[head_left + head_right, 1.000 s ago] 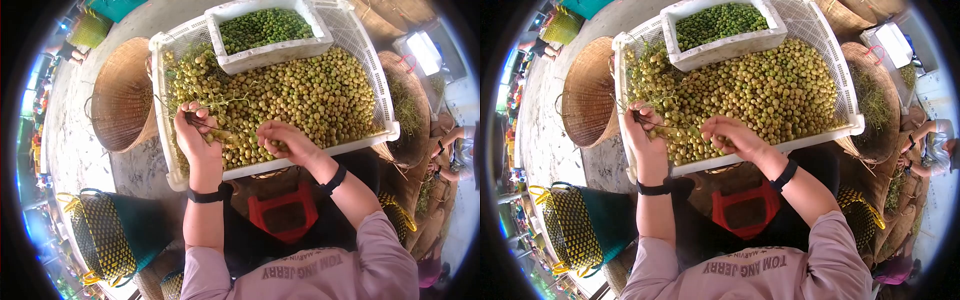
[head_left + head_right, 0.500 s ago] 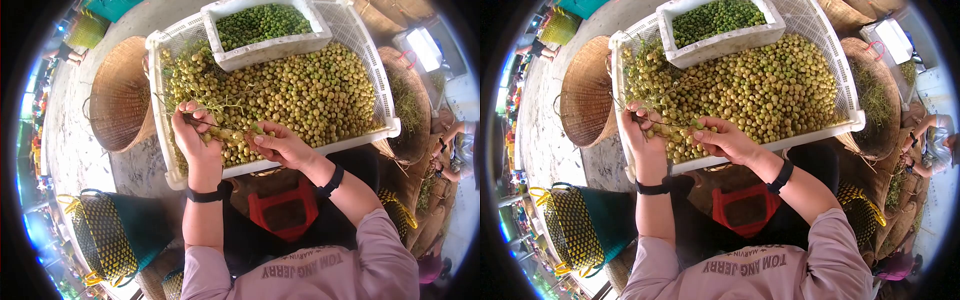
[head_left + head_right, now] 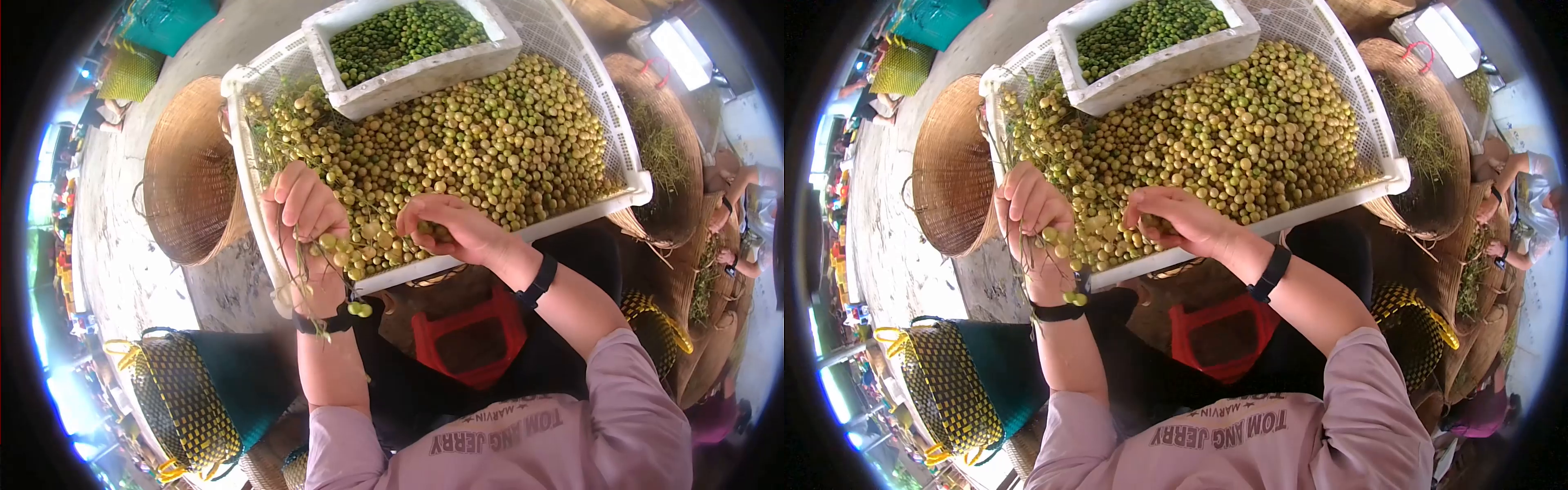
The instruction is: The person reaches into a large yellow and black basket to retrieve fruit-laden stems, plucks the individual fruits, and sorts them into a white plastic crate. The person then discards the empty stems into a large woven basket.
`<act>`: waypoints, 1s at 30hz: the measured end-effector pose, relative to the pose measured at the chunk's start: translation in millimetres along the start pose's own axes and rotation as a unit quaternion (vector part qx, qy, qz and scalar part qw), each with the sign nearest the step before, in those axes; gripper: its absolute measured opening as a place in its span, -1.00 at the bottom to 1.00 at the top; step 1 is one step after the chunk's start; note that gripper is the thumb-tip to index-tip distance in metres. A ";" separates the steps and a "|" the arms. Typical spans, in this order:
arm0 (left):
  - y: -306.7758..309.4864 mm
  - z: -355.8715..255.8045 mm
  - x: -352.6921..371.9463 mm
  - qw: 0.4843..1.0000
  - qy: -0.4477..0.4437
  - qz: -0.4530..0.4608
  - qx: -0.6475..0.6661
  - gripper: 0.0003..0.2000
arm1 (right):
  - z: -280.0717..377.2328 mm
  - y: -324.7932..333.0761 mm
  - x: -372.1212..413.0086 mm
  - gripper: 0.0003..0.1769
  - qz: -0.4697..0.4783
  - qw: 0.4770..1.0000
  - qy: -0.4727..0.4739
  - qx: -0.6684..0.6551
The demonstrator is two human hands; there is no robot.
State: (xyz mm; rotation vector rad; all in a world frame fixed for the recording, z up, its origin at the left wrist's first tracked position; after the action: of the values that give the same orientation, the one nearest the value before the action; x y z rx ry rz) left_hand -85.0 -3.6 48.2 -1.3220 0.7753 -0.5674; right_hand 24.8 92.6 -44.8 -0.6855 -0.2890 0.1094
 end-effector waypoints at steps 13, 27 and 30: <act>4.1 43.1 4.0 0.986 0.118 -0.031 0.110 -0.77 | -20.4 -30.2 3.2 -0.63 0.155 0.986 -0.068 -0.012; 10.7 11.8 -0.3 0.993 0.025 -0.057 0.100 -0.86 | 29.4 3.9 15.8 -0.66 -0.005 0.973 -0.021 0.232; 11.9 4.1 -1.1 0.992 0.013 -0.054 0.110 -0.85 | 18.6 9.6 11.2 -0.68 0.011 1.000 -0.006 0.009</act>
State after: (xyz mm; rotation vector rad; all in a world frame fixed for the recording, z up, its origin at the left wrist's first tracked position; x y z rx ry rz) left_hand -83.2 1.9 36.9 -1.1593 0.6464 -0.7361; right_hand 29.9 113.5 -34.7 -0.6711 -0.2916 0.1373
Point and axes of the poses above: each hand's wrist, its own x-axis away from the middle knuckle, its own y-axis out of the back of the hand, z = x × y, the point moved 7 cm from there along -x, towards the middle knuckle, and after that the axes turned 5 degrees about x, right-handed, at the moved point
